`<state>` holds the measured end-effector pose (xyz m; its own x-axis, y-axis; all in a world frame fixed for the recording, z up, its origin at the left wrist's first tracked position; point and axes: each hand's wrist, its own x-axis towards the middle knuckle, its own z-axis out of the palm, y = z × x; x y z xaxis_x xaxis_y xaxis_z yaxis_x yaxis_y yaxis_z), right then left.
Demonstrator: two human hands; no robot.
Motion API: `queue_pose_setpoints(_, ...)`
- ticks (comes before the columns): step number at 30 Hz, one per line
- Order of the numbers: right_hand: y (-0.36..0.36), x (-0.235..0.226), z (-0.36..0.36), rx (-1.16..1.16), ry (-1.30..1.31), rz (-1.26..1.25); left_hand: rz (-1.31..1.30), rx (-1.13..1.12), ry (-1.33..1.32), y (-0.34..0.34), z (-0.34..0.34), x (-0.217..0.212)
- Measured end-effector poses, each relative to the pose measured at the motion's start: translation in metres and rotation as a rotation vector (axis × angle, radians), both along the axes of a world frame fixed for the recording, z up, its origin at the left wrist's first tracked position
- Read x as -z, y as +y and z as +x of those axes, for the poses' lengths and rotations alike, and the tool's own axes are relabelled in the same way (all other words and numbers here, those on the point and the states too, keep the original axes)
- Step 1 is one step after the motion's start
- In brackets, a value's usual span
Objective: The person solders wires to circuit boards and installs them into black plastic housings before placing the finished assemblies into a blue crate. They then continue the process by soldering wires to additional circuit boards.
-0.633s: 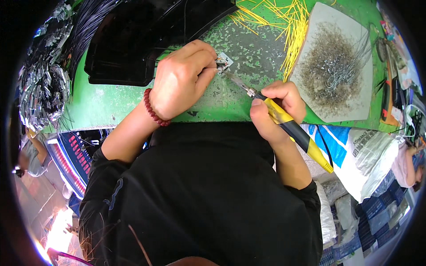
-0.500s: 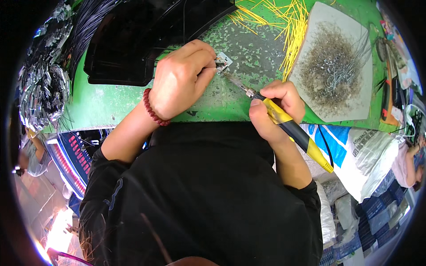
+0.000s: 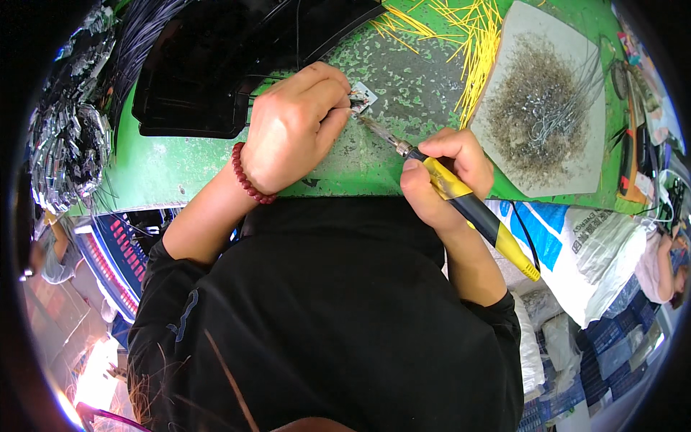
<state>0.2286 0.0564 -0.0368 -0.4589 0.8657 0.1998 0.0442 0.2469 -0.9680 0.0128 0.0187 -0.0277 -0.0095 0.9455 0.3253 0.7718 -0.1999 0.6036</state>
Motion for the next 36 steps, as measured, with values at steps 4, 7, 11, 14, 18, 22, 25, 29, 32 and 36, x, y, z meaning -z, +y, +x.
queue_pose_setpoints(4, 0.001, 0.0, -0.002, 0.0, -0.031, 0.024, -0.006, -0.002, 0.003, -0.001, 0.0, 0.0)
queue_pose_setpoints(7, 0.003, 0.007, 0.001, -0.013, 0.053, 0.05, -0.002, -0.003, 0.003, -0.001, 0.0, 0.0)
queue_pose_setpoints(11, -0.001, 0.012, 0.007, 0.031, 0.193, 0.045, 0.009, 0.003, -0.002, -0.002, 0.001, -0.001)
queue_pose_setpoints(14, -0.001, 0.011, 0.003, 0.091, 0.175, 0.027, 0.0, 0.007, 0.009, -0.002, 0.001, -0.002)
queue_pose_setpoints(18, 0.001, 0.003, -0.005, 0.047, 0.111, -0.035, -0.027, 0.023, -0.004, 0.003, 0.0, 0.0)
queue_pose_setpoints(22, 0.013, -0.017, -0.005, -0.043, -0.102, -0.027, -0.058, 0.047, -0.017, 0.002, -0.004, -0.012)
queue_pose_setpoints(25, 0.041, -0.017, -0.017, -0.227, -0.28, 0.499, -0.169, 0.085, -0.207, 0.001, -0.014, -0.018)
queue_pose_setpoints(29, 0.059, -0.023, -0.051, -0.297, -0.101, 0.878, -0.19, 0.082, -0.448, 0.006, -0.017, -0.041)
queue_pose_setpoints(32, 0.063, -0.038, -0.059, -0.28, -0.072, 0.892, -0.017, 0.02, -0.35, -0.005, -0.022, -0.057)
queue_pose_setpoints(36, 0.042, -0.059, -0.074, -0.136, 0.071, 0.662, 0.078, -0.066, 0.093, -0.024, -0.021, -0.082)
